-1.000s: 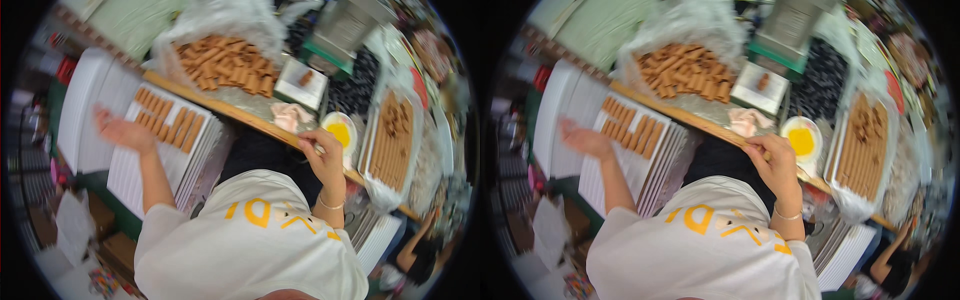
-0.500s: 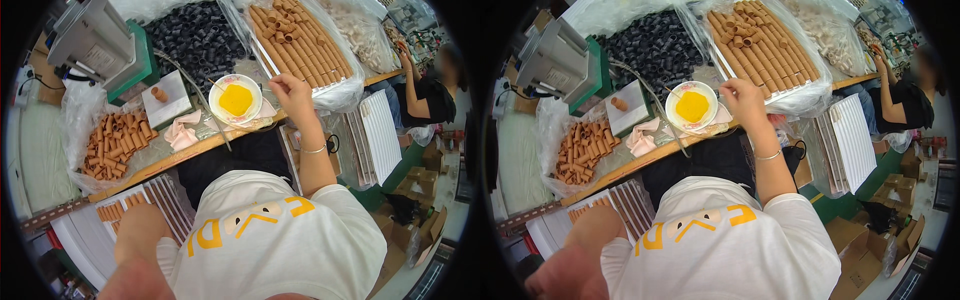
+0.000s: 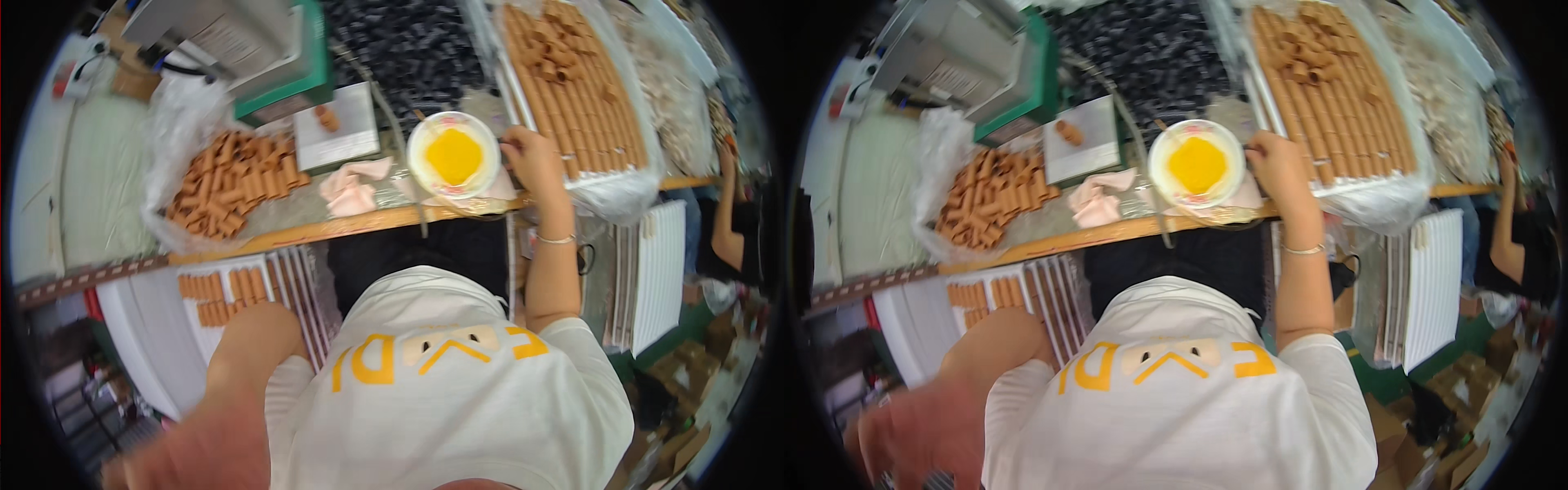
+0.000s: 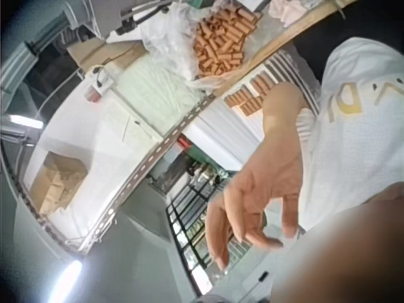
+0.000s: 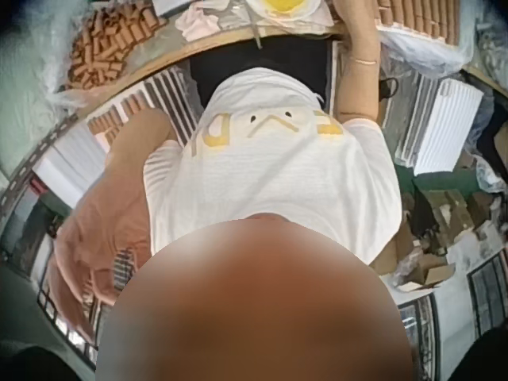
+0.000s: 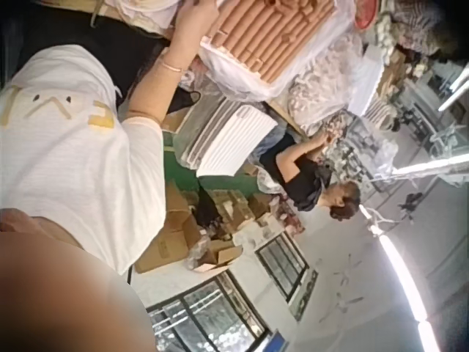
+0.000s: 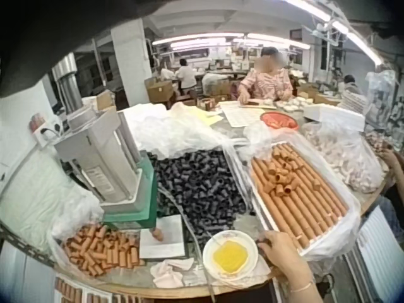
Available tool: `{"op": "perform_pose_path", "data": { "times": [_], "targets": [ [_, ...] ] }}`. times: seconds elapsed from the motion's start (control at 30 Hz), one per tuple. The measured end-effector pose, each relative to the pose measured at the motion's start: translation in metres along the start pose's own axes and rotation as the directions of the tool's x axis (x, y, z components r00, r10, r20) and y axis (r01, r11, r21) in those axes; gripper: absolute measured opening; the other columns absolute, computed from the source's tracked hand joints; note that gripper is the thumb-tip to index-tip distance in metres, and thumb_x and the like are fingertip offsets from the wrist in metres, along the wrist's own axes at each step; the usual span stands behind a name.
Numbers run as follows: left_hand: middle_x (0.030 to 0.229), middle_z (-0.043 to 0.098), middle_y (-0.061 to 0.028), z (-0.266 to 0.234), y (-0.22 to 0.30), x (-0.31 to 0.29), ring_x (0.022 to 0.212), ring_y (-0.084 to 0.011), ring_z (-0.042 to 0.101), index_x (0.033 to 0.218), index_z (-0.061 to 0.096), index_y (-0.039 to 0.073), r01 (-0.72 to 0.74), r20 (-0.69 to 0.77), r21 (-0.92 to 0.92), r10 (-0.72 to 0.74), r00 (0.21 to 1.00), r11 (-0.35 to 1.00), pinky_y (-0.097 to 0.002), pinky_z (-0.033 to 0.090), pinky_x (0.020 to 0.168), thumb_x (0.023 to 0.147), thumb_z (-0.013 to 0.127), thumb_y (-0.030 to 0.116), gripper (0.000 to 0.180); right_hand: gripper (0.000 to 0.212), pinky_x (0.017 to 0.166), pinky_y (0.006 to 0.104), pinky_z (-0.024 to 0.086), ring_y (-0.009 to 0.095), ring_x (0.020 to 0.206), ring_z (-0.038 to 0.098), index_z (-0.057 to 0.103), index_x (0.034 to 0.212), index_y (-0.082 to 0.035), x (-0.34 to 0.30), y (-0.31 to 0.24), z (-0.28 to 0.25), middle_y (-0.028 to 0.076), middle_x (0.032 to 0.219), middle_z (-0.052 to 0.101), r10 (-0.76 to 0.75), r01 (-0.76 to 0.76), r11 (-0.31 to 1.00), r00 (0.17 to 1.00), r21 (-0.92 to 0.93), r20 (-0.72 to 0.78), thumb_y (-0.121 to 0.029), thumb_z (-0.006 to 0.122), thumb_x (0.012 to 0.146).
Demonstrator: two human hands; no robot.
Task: Apply adhesive to small cylindrical components and insert black pins or rods into them at a manufacturing station.
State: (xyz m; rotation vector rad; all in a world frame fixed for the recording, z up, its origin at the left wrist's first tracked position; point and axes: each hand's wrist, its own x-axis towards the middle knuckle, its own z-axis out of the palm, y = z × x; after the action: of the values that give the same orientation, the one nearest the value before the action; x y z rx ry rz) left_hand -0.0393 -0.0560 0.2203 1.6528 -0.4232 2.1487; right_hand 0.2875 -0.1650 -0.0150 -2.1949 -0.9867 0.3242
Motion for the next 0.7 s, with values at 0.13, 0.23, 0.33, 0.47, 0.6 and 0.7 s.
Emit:
{"op": "perform_pose_path", "data": {
  "times": [0.13,0.23,0.33,0.47,0.6,0.7],
  "targets": [
    [0.097,0.060,-0.0079,-0.063,-0.040,-0.069,0.095,-0.0203,0.056,0.083,0.069,0.009,0.340,-0.143,0.467,-0.310,0.940,0.816,-0.0317,0.043,0.078,0.080,0.077,0.021,0.014,0.007,0.060,0.0342,0.049,0.025,0.064,0.064,0.066,0.086,-0.002,-0.005,-0.005,-0.007,0.014,0.081,0.064,-0.232,0.209,0.966,0.960,-0.153,-0.155,-0.007,0.068,0.082],
    [0.087,0.063,-0.0071,-0.098,-0.090,-0.131,0.089,-0.0181,0.058,0.083,0.069,0.002,0.530,0.122,0.728,-0.843,0.525,0.435,-0.0289,0.047,0.076,0.082,0.069,0.002,0.002,0.007,0.061,0.0294,0.048,0.020,0.065,0.060,0.066,0.087,-0.002,-0.025,-0.023,-0.023,0.009,0.086,0.062,-0.085,0.068,0.995,0.966,-0.079,-0.244,-0.004,0.069,0.082],
    [0.089,0.065,-0.0083,-0.125,-0.118,-0.169,0.090,-0.0225,0.060,0.093,0.069,0.004,0.316,0.240,0.862,-0.869,0.433,0.396,-0.0330,0.049,0.074,0.082,0.070,0.008,0.011,0.012,0.063,0.0267,0.048,0.019,0.071,0.059,0.066,0.090,-0.002,-0.036,-0.029,-0.026,0.009,0.090,0.061,-0.196,0.215,0.975,0.950,0.055,-0.241,-0.001,0.071,0.080],
    [0.092,0.067,-0.0096,-0.132,-0.139,-0.176,0.092,-0.0290,0.061,0.114,0.063,0.009,-0.164,0.254,0.961,-0.945,0.207,0.223,-0.0422,0.050,0.076,0.084,0.068,0.019,0.032,0.013,0.072,0.0352,0.049,0.028,0.084,0.061,0.066,0.087,-0.003,-0.031,-0.045,-0.011,0.012,0.099,0.060,-0.457,0.465,0.885,0.863,-0.017,-0.214,-0.001,0.072,0.076],
    [0.095,0.068,-0.0117,-0.143,-0.146,-0.179,0.090,-0.0306,0.063,0.112,0.064,0.007,-0.209,0.178,0.964,-0.982,0.061,0.161,-0.0413,0.051,0.073,0.086,0.066,0.022,0.030,0.012,0.073,0.0377,0.046,0.028,0.086,0.059,0.066,0.084,-0.005,-0.025,-0.054,0.005,0.009,0.100,0.061,-0.519,0.503,0.852,0.849,-0.146,-0.099,-0.005,0.073,0.074],
    [0.099,0.069,-0.0094,-0.155,-0.124,-0.171,0.078,-0.0176,0.067,0.115,0.062,0.005,0.267,0.092,0.949,-0.959,0.268,0.165,-0.0279,0.050,0.063,0.096,0.058,0.019,0.025,0.005,0.077,0.0367,0.040,0.024,0.095,0.057,0.068,0.080,-0.009,-0.022,-0.062,0.012,0.006,0.101,0.062,-0.539,0.516,0.827,0.841,-0.225,-0.051,-0.011,0.070,0.076]
  ]
}}
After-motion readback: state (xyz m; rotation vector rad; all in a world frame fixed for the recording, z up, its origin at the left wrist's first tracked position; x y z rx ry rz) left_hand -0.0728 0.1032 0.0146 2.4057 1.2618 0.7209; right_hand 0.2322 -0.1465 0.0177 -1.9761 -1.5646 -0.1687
